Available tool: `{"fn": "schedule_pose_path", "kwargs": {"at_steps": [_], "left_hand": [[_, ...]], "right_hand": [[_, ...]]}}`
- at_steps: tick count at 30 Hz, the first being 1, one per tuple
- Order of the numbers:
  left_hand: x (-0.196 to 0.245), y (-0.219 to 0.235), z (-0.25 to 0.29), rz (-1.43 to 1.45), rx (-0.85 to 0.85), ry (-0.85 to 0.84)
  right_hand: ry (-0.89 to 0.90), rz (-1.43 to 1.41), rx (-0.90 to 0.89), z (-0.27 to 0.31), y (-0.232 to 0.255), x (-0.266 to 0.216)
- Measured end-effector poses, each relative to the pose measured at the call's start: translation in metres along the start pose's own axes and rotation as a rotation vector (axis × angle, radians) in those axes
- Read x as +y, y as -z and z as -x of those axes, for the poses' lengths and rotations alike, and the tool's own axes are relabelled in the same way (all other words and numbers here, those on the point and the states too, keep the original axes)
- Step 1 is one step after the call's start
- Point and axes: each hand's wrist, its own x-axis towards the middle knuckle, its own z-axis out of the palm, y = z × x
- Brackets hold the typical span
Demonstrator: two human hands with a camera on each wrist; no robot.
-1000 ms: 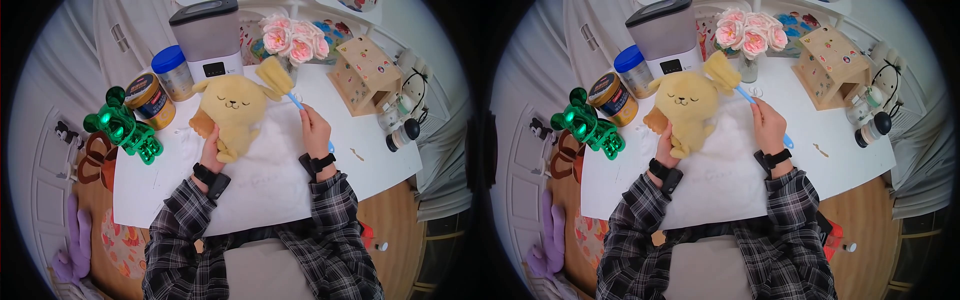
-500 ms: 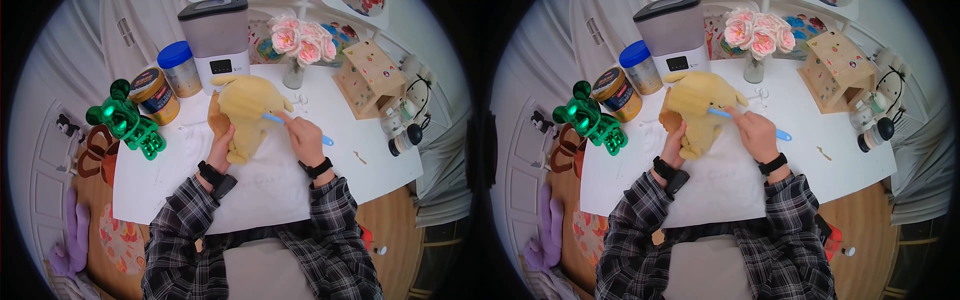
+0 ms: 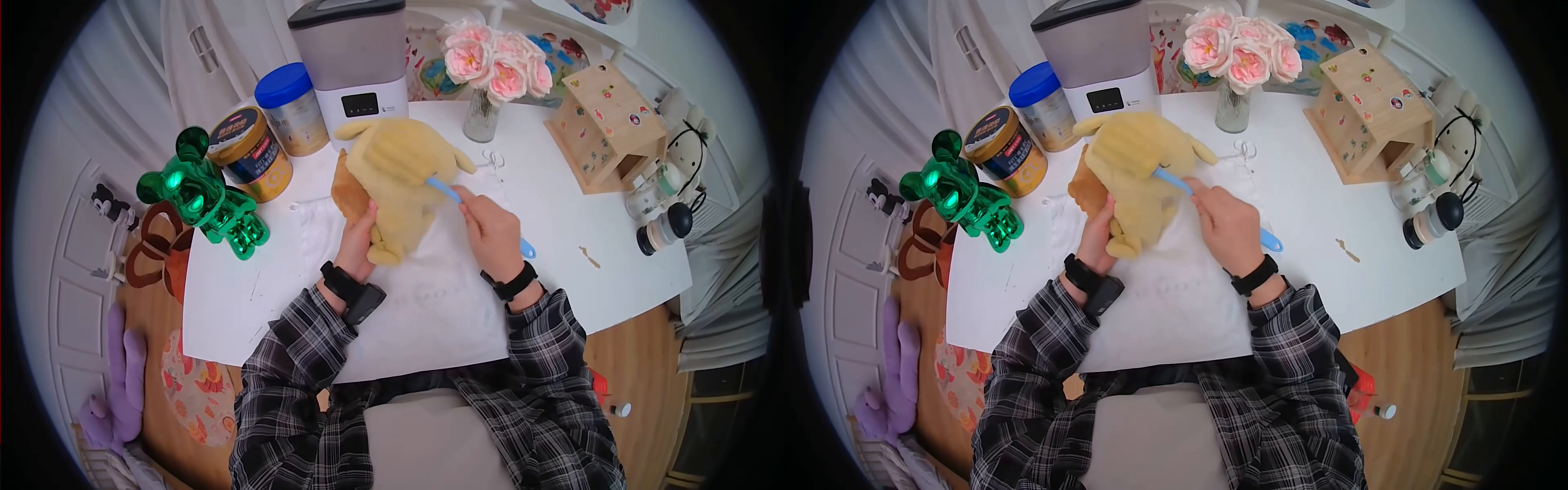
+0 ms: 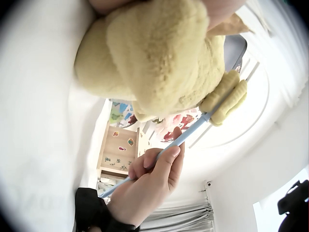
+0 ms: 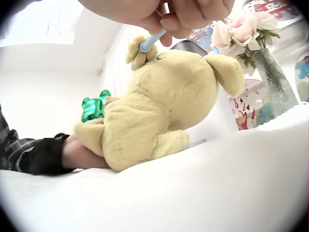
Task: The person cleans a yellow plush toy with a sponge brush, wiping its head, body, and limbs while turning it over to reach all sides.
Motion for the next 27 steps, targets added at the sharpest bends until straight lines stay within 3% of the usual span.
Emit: {"fn": "schedule_pose_path", "kwargs": {"at_steps": [5, 8, 11, 12, 18, 21, 25, 27], "left_hand": [[-0.005, 0.015, -0.008, -0.072, 0.006, -0.048], [-0.001, 0.004, -0.002, -0.025, 0.015, 0.005], [0.000, -0.001, 0.001, -0.051, 0.010, 0.003], [0.000, -0.005, 0.002, -0.097, 0.022, -0.031], [-0.004, -0.010, 0.005, -0.175, 0.048, -0.116], [0.000, -0.007, 0.006, -0.128, 0.063, -0.084], [-0.002, 0.005, 0.001, -0.058, 0.011, -0.021], [0.001, 0.003, 0.001, 0.009, -0.006, 0.009]], "right_hand": [[0.077, -0.015, -0.269, 0.007, -0.002, -0.011], [-0.029, -0.147, -0.101, 0.002, 0.006, -0.008], [-0.168, -0.188, 0.198, -0.003, 0.009, 0.002], [-0.252, -0.192, 0.170, -0.004, 0.013, 0.005], [-0.161, -0.059, 0.033, -0.001, 0.007, -0.007], [0.062, 0.004, -0.189, 0.009, -0.002, -0.013], [0.015, -0.080, -0.140, 0.008, -0.005, -0.013], [-0.103, -0.141, -0.009, 0.003, 0.002, -0.007]]}}
